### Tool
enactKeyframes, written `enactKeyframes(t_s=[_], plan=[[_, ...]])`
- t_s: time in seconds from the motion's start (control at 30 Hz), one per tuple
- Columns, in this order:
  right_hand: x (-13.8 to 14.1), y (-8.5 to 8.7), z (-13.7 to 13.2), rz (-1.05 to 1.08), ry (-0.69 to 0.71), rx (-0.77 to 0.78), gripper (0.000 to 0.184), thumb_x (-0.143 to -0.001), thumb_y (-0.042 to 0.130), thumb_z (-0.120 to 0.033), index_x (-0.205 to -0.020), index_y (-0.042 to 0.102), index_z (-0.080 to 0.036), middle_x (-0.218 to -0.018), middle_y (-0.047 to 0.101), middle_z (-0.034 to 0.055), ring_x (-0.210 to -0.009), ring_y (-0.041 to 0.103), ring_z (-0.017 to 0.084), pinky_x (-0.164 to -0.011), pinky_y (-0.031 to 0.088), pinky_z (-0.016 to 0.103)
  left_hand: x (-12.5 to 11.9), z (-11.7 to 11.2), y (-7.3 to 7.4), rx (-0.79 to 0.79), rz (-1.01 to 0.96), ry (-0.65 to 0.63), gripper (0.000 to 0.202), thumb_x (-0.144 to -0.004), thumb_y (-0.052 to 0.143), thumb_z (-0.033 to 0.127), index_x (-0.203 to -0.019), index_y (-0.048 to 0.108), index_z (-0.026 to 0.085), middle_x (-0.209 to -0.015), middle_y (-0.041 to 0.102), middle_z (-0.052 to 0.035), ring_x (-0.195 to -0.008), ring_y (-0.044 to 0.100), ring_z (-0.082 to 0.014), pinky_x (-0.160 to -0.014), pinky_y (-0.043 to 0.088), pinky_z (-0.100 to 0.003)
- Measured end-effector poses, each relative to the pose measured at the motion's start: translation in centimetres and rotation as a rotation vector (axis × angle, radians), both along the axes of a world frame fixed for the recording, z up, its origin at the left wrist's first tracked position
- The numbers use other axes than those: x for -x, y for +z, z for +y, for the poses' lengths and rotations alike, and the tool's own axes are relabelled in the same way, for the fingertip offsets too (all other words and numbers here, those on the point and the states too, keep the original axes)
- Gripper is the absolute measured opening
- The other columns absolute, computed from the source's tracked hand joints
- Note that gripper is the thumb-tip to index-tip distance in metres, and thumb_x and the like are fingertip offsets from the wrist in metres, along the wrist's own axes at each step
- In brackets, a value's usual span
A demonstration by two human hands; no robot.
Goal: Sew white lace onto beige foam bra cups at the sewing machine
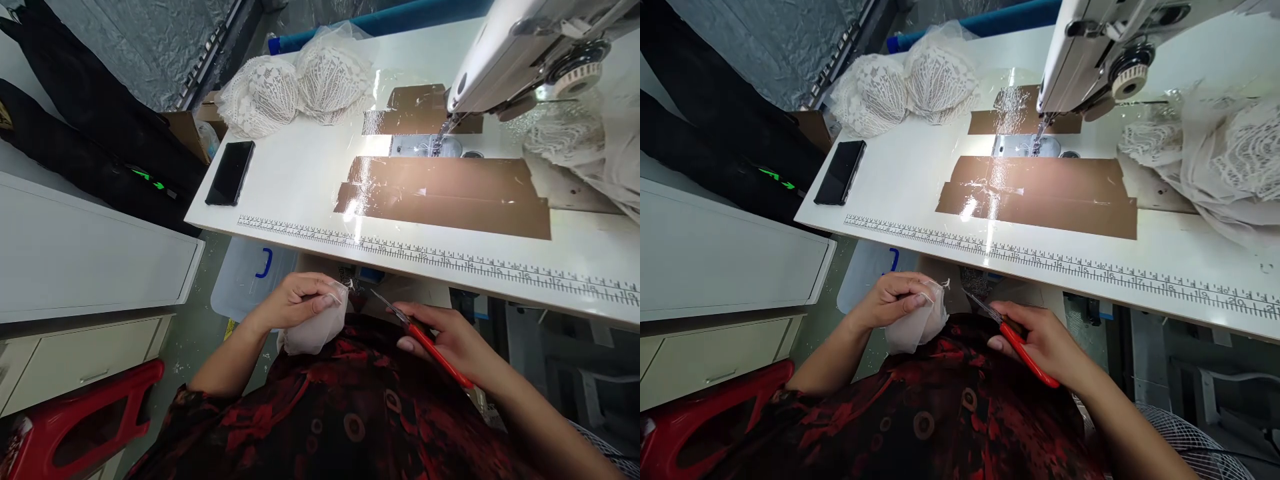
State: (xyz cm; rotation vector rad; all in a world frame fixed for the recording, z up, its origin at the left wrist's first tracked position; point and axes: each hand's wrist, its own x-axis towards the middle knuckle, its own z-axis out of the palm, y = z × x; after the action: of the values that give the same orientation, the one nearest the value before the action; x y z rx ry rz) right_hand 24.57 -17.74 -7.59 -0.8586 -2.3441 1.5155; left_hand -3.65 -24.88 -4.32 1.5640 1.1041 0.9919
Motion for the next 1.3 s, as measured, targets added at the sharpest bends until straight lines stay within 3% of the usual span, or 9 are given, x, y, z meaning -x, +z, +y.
enactKeyframes(t_s=[0.23, 0.73, 0.93, 1.3], plan=[[0.9, 1.2, -0.4, -0.033, 0.095, 0.123, 0.032, -0.083, 0.061, -0.043, -0.107, 0.064, -0.022, -0.097, 0.070, 0.0024, -0.085, 0.066, 0.020, -0.075, 0.050, 0.026, -0.3, 0.0, -0.9, 0.024, -0.071, -0.010, 0.021, -0.089, 0.057, 0.027, -0.097, 0.073, 0.017, -0.099, 0.071, -0.0104, -0.097, 0.066, -0.0197, -0.087, 0.052, -0.031], [3.0, 1.6, 0.2, -0.019, 0.113, -0.037, 0.044, -0.079, 0.063, -0.049, -0.115, 0.060, -0.024, -0.108, 0.069, 0.0058, -0.093, 0.064, 0.022, -0.079, 0.049, 0.029, -1.1, 0.2, -1.3, 0.040, -0.085, -0.061, 0.021, -0.089, 0.057, 0.026, -0.096, 0.074, 0.015, -0.096, 0.072, -0.0115, -0.089, 0.068, -0.0174, -0.077, 0.053, -0.026], [3.2, 1.5, 0.2, -0.022, 0.135, -0.052, 0.038, -0.080, 0.064, -0.047, -0.110, 0.060, -0.024, -0.098, 0.070, 0.0033, -0.084, 0.064, 0.018, -0.073, 0.048, 0.026, -1.0, 0.1, -1.4, 0.098, -0.076, -0.047, 0.025, -0.089, 0.057, 0.033, -0.094, 0.074, 0.016, -0.095, 0.073, -0.0117, -0.087, 0.068, -0.0180, -0.077, 0.054, -0.027], [3.0, 0.8, 0.1, -0.024, 0.131, -0.023, 0.026, -0.085, 0.058, -0.044, -0.097, 0.062, -0.021, -0.081, 0.068, 0.0021, -0.069, 0.059, 0.015, -0.064, 0.045, 0.023, -1.1, 0.1, -1.4, 0.063, -0.069, -0.047, 0.020, -0.088, 0.057, 0.024, -0.097, 0.073, 0.015, -0.095, 0.073, -0.0109, -0.087, 0.068, -0.0174, -0.077, 0.054, -0.026]])
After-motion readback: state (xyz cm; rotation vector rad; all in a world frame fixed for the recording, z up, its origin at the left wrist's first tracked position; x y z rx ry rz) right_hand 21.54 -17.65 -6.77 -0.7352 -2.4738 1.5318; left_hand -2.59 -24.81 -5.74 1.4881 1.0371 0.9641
